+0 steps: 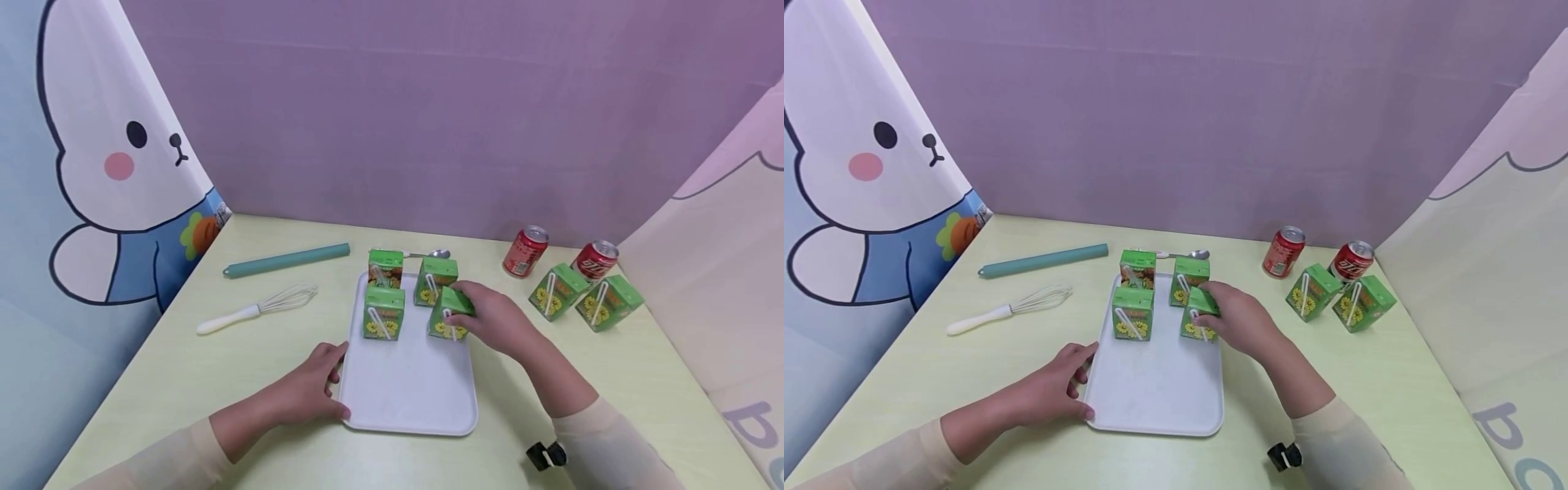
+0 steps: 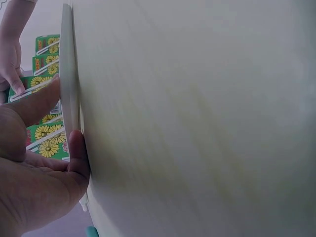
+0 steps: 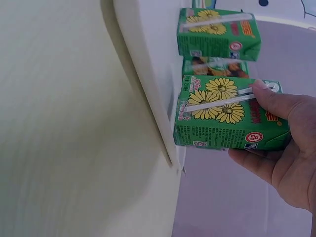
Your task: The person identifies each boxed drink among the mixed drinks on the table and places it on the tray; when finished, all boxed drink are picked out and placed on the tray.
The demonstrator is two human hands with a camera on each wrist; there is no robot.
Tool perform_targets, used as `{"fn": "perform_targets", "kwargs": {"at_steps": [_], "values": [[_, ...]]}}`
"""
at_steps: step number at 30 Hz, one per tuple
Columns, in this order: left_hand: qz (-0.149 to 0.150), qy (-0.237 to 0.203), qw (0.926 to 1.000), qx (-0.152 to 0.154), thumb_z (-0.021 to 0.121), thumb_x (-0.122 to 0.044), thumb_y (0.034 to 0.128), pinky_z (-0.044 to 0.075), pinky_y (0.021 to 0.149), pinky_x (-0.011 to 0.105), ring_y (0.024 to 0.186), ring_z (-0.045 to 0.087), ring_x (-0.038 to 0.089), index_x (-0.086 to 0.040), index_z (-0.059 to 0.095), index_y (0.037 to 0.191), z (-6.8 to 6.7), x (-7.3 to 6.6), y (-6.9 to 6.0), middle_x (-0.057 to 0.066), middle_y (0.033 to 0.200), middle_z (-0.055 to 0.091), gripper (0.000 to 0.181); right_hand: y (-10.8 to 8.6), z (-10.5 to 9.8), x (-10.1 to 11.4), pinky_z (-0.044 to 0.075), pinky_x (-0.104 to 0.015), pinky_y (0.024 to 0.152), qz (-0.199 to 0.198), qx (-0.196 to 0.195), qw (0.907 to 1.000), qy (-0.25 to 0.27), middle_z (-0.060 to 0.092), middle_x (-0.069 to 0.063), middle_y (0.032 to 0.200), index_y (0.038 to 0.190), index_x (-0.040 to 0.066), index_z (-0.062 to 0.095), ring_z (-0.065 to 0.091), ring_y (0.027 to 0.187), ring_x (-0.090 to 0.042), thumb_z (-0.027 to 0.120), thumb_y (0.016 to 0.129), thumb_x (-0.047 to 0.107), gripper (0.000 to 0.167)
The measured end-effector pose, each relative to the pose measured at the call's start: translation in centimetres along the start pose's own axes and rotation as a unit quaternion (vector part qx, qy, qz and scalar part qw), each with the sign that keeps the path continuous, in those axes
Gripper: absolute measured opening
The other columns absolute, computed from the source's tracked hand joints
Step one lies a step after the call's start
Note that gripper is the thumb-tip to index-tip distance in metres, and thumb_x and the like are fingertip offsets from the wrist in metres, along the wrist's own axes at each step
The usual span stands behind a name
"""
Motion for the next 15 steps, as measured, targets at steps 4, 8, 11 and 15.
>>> {"fn": "perform_targets", "kwargs": {"at_steps": [4,8,11,15], "values": [[0.002,-0.001,1.0,0.001,0.09,-0.023,0.0674,0.043,0.069,0.024,0.083,0.049,0.016,-0.001,0.021,0.155,0.0,0.0,0.0,0.009,0.119,0.04,0.113,0.5,0.9,0.8,0.049,-0.048,0.095,-0.014,0.01,0.9998,0.0,0.06,-0.007,0.131,0.138,0.013,0.053,0.059,0.111,-0.023,0.073,0.086,0.043,0.063],[0.004,-0.003,1.0,0.001,0.09,-0.023,0.0673,0.044,0.069,0.024,0.083,0.049,0.016,-0.001,0.021,0.155,0.1,0.0,0.0,0.009,0.119,0.04,0.114,0.8,1.4,1.1,0.049,-0.046,0.094,-0.022,0.02,0.9996,-0.005,0.06,-0.006,0.131,0.138,0.015,0.052,0.059,0.111,-0.022,0.073,0.086,0.043,0.063],[0.005,-0.001,1.0,0.0,0.09,-0.023,0.0671,0.044,0.069,0.024,0.082,0.049,0.016,-0.001,0.021,0.155,0.0,0.0,0.0,0.009,0.119,0.04,0.114,1.0,1.5,1.4,0.049,-0.046,0.093,-0.028,0.026,0.9993,-0.005,0.06,-0.006,0.131,0.139,0.015,0.051,0.059,0.11,-0.021,0.073,0.086,0.043,0.063],[0.006,0.001,1.0,-0.001,0.09,-0.023,0.0671,0.044,0.069,0.024,0.082,0.049,0.015,-0.001,0.021,0.155,0.0,0.0,0.0,0.009,0.119,0.04,0.114,1.4,1.6,1.8,0.049,-0.046,0.093,-0.036,0.035,0.9987,-0.002,0.06,-0.006,0.13,0.139,0.016,0.051,0.058,0.11,-0.021,0.073,0.086,0.041,0.062]]}}
Point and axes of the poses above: each hand's wrist, its own y-axis towards the middle knuckle, its own z-axis out of the palm, x = y × z, the point moved 9 cm from there along y, towards the middle knuckle
